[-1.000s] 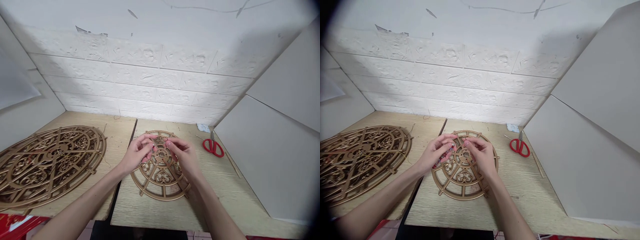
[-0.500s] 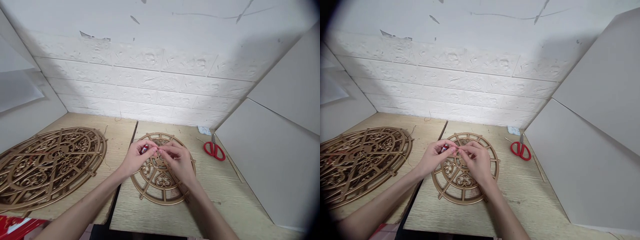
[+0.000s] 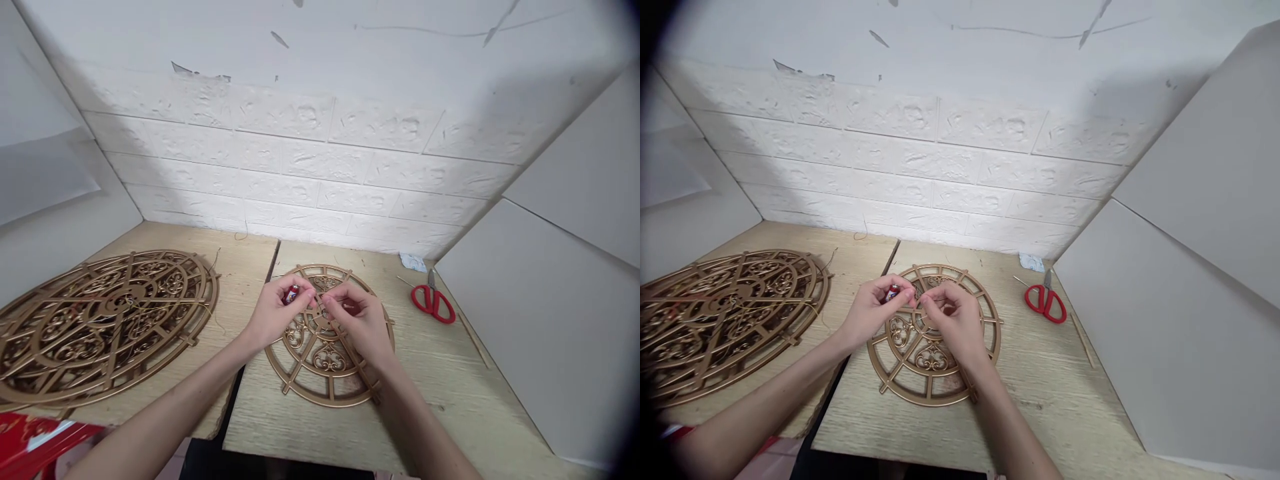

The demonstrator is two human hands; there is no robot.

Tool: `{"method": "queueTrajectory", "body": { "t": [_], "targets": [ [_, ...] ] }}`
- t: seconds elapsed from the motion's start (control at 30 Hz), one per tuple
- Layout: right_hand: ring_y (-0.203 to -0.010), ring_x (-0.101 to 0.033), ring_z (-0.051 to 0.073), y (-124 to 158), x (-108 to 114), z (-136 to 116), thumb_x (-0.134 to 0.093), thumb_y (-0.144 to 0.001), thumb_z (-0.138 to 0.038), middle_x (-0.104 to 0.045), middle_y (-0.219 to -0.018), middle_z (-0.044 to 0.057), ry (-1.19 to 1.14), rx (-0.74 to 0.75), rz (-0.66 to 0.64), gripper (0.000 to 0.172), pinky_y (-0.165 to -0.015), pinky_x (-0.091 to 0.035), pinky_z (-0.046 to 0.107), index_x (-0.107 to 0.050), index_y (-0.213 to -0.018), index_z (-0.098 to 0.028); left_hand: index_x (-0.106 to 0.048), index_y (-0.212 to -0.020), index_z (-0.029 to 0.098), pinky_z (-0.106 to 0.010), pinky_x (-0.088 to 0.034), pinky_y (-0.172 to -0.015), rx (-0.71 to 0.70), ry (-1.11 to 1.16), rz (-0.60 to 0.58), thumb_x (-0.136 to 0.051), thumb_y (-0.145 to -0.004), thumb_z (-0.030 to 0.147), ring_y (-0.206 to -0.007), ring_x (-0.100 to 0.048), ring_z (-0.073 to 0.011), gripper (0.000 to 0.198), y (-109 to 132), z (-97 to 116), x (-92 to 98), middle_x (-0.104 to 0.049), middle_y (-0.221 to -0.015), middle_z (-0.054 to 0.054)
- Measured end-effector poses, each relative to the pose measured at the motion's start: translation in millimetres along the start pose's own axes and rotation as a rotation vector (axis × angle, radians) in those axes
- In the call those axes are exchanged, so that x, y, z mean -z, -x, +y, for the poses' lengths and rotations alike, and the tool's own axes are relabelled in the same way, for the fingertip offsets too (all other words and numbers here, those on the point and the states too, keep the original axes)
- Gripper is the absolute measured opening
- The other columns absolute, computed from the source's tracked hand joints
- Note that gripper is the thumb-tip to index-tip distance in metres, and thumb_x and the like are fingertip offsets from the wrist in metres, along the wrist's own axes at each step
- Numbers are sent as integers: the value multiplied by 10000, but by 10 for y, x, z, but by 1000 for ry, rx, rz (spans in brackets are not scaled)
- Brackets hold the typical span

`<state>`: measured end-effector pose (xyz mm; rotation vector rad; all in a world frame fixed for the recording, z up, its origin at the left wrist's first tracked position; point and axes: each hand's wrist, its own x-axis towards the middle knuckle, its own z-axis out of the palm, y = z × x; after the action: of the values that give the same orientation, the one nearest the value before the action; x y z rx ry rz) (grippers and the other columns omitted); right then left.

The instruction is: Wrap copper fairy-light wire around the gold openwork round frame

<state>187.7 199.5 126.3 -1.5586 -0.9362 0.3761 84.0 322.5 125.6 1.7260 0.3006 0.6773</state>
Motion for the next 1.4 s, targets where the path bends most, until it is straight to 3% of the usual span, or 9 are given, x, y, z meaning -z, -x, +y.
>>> {"method": "queueTrajectory", "body": {
  "t": [0.1, 0.23, 0.33, 0.5, 0.6, 0.77, 1.1, 1.4],
  "targets": [
    [-573, -487, 111, -5, 23, -29, -632, -757, -365, -588, -668, 11, -15, -24, 37, 205, -518, -366, 230, -642, -730, -162, -585, -783, 138, -191, -332, -458, 50, 40, 0, -594, -782, 347, -475, -435, -64, 208, -14, 15, 15, -633, -643, -22],
    [-572, -482, 114, -15, 33, -14, -643, -744, -392, -601, -661, 13, -56, -48, 86, 233, -528, -366, 235, -652, -727, -160, -491, -998, 169, -174, -252, -393, 143, 175, -92, -502, -836, 340, -420, -337, -48, 236, -13, -16, 3, -642, -710, -19],
    [-599, -524, 129, -20, 23, 7, -654, -735, -395, -630, -670, 21, -104, -59, 99, 233, -568, -400, 252, -667, -734, -162, -429, -1078, 191, -184, -296, -408, 170, 239, -151, -412, -873, 312, -457, -381, -68, 239, 6, -72, -20, -628, -763, -24],
    [-698, -614, 185, -20, 4, 16, -684, -705, -396, -687, -759, 55, -188, -87, 65, 240, -657, -461, 307, -686, -783, -169, -386, -1206, 214, -208, -380, -480, 116, 220, -256, -476, -860, 347, -493, -474, -85, 382, 29, -127, -18, -523, -645, 30],
    [-696, -610, 178, -19, 1, 9, -687, -704, -377, -691, -759, 51, -171, -79, 65, 214, -659, -462, 306, -695, -764, -171, -353, -1254, 206, -244, -445, -575, 91, 240, -323, -500, -851, 359, -565, -561, -114, 455, 32, -118, -12, -564, -677, 14],
    [-643, -595, 153, -6, -6, -10, -676, -725, -351, -683, -715, 36, -189, -59, 22, 182, -602, -456, 274, -692, -768, -175, -388, -1196, 181, -303, -477, -700, 70, 258, -337, -504, -855, 338, -658, -624, -147, 393, 32, -113, -9, -617, -744, -26],
    [-540, -554, 128, 5, -12, -39, -666, -731, -362, -646, -621, 15, -142, -41, -2, 192, -505, -411, 242, -685, -756, -172, -451, -1063, 205, -295, -479, -626, 77, 278, -312, -554, -819, 374, -593, -631, -158, 314, 38, -65, -13, -636, -678, -13],
    [-570, -528, 112, -1, -8, -15, -667, -731, -335, -634, -658, 16, -139, -39, 0, 183, -527, -393, 232, -686, -773, -158, -438, -976, 214, -292, -485, -621, 22, 251, -322, -513, -849, 335, -607, -640, -161, 191, 52, -81, -3, -635, -680, -7]
  ]
}}
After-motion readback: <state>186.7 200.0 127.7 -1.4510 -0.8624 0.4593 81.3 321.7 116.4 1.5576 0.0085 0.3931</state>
